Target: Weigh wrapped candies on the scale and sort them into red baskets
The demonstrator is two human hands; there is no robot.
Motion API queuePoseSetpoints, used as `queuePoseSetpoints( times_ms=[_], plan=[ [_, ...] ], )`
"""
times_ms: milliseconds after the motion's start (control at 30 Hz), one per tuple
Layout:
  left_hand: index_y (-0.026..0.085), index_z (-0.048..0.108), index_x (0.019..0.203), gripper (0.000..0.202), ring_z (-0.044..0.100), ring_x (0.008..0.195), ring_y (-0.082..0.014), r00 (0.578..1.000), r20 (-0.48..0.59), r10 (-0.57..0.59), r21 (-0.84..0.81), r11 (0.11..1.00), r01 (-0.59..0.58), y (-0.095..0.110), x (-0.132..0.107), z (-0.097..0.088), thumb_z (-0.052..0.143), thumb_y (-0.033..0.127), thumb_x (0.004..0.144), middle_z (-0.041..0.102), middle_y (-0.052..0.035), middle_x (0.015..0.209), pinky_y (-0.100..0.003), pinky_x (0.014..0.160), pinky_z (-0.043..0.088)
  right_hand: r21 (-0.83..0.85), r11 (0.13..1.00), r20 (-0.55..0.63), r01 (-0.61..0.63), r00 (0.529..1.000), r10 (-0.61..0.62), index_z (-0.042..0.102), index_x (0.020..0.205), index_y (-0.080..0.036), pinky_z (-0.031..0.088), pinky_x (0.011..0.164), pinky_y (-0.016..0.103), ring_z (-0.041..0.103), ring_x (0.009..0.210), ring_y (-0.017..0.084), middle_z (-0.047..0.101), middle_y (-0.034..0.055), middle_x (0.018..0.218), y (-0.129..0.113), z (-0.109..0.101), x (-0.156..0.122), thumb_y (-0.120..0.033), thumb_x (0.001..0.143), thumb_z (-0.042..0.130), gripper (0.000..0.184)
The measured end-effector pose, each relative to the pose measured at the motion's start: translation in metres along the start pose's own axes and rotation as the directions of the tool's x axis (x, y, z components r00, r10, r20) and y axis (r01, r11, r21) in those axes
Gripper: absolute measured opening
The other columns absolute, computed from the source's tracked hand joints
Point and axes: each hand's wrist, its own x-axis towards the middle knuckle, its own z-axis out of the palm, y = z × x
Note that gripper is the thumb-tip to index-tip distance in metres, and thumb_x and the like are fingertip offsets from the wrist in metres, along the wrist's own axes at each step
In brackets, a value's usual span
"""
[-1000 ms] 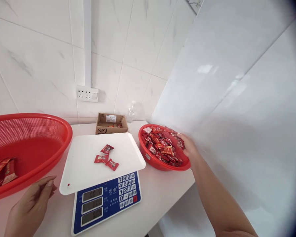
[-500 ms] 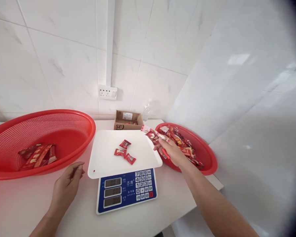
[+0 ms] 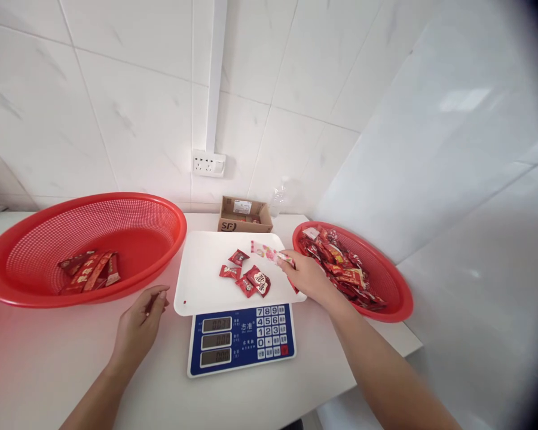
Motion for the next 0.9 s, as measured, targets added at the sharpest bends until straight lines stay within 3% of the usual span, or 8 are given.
queuePoseSetpoints(
  times_ms=[100, 200, 400, 467, 567, 667, 767, 900],
  plan=[
    [0.020, 0.060, 0.095, 0.041, 0.062, 0.072, -0.0168, 1.000, 0.007, 0.000, 0.004, 1.000, 0.000, 0.001, 0.000, 0.000, 0.045, 0.053, 0.076, 0.063, -0.0014, 0.076, -0.028, 0.069, 0.052, 0.038, 0.999, 0.030, -0.025, 0.999, 0.024, 0.057, 0.119, -0.024, 0.041, 0.068, 0.029, 0.062, 0.075, 0.019, 0.069, 0.0033, 0.085, 0.005, 0.001, -0.003, -0.039, 0.087, 0.044, 0.037],
    [0.020, 0.060, 0.096, 0.041, 0.061, 0.072, -0.0164, 1.000, 0.012, -0.007, -0.006, 1.000, 0.007, -0.001, 0.000, 0.001, 0.045, 0.053, 0.077, 0.063, -0.0012, 0.076, -0.027, 0.069, 0.052, 0.040, 0.999, 0.076, -0.030, 0.997, 0.027, 0.064, 0.110, -0.023, 0.042, 0.067, 0.029, 0.061, 0.071, 0.019, 0.070, 0.0037, 0.082, 0.007, 0.001, -0.007, -0.042, 0.085, 0.047, 0.036],
    [0.020, 0.060, 0.096, 0.038, 0.061, 0.072, -0.0160, 1.000, 0.010, -0.007, -0.007, 1.000, 0.007, -0.001, 0.001, 0.002, 0.046, 0.051, 0.078, 0.062, -0.0009, 0.075, -0.027, 0.070, 0.051, 0.352, 0.932, -0.110, -0.083, 0.986, 0.129, 0.065, 0.102, -0.020, 0.044, 0.068, 0.028, 0.059, 0.074, 0.017, 0.067, 0.0048, 0.083, 0.018, -0.007, -0.017, -0.044, 0.082, 0.052, 0.033],
    [0.021, 0.060, 0.096, 0.038, 0.061, 0.072, -0.0159, 1.000, 0.006, -0.007, -0.019, 1.000, 0.007, 0.001, 0.001, 0.002, 0.046, 0.051, 0.078, 0.062, -0.0009, 0.076, -0.028, 0.071, 0.051, 0.623, 0.779, -0.150, -0.074, 0.966, 0.212, 0.064, 0.100, -0.021, 0.043, 0.057, 0.026, 0.055, 0.063, 0.014, 0.063, 0.0023, 0.076, 0.022, -0.007, -0.024, -0.050, 0.080, 0.055, 0.037],
    [0.021, 0.060, 0.096, 0.037, 0.060, 0.072, -0.0158, 1.000, 0.000, -0.008, -0.026, 1.000, 0.008, 0.002, 0.000, 0.003, 0.047, 0.050, 0.079, 0.061, -0.0010, 0.077, -0.029, 0.073, 0.051, 0.955, 0.288, -0.029, -0.073, 0.942, 0.335, 0.062, 0.096, -0.022, 0.036, 0.044, 0.021, 0.041, 0.047, 0.007, 0.054, -0.0030, 0.067, 0.022, -0.007, -0.039, -0.057, 0.075, 0.058, 0.042],
    [0.021, 0.060, 0.098, 0.037, 0.060, 0.073, -0.0160, 1.000, 0.006, -0.013, -0.054, 0.998, 0.013, 0.002, -0.002, 0.005, 0.048, 0.050, 0.079, 0.062, -0.0014, 0.078, -0.030, 0.073, 0.051, 0.983, -0.142, 0.157, -0.116, 0.932, 0.328, 0.063, 0.090, -0.020, 0.040, 0.043, 0.019, 0.041, 0.048, 0.006, 0.051, -0.0029, 0.067, 0.019, -0.008, -0.054, -0.055, 0.079, 0.055, 0.038],
    [0.020, 0.060, 0.099, 0.037, 0.061, 0.074, -0.0156, 1.000, 0.010, -0.023, -0.085, 0.996, 0.024, 0.001, -0.002, 0.005, 0.049, 0.050, 0.079, 0.062, -0.0018, 0.081, -0.031, 0.074, 0.051, 0.914, -0.375, 0.287, -0.155, 0.901, 0.326, 0.063, 0.091, -0.020, 0.042, 0.041, 0.017, 0.042, 0.049, 0.006, 0.049, -0.0014, 0.067, 0.014, -0.010, -0.066, -0.050, 0.089, 0.040, 0.038],
    [0.021, 0.060, 0.098, 0.036, 0.060, 0.073, -0.0151, 1.000, 0.000, -0.022, -0.077, 0.997, 0.022, 0.001, -0.002, 0.004, 0.049, 0.049, 0.079, 0.061, -0.0010, 0.077, -0.030, 0.074, 0.051, 0.826, -0.543, 0.357, -0.151, 0.885, 0.298, 0.062, 0.090, -0.021, 0.038, 0.036, 0.011, 0.045, 0.050, 0.006, 0.049, -0.0018, 0.066, -0.001, -0.004, -0.084, -0.043, 0.092, 0.040, 0.031]
  ],
)
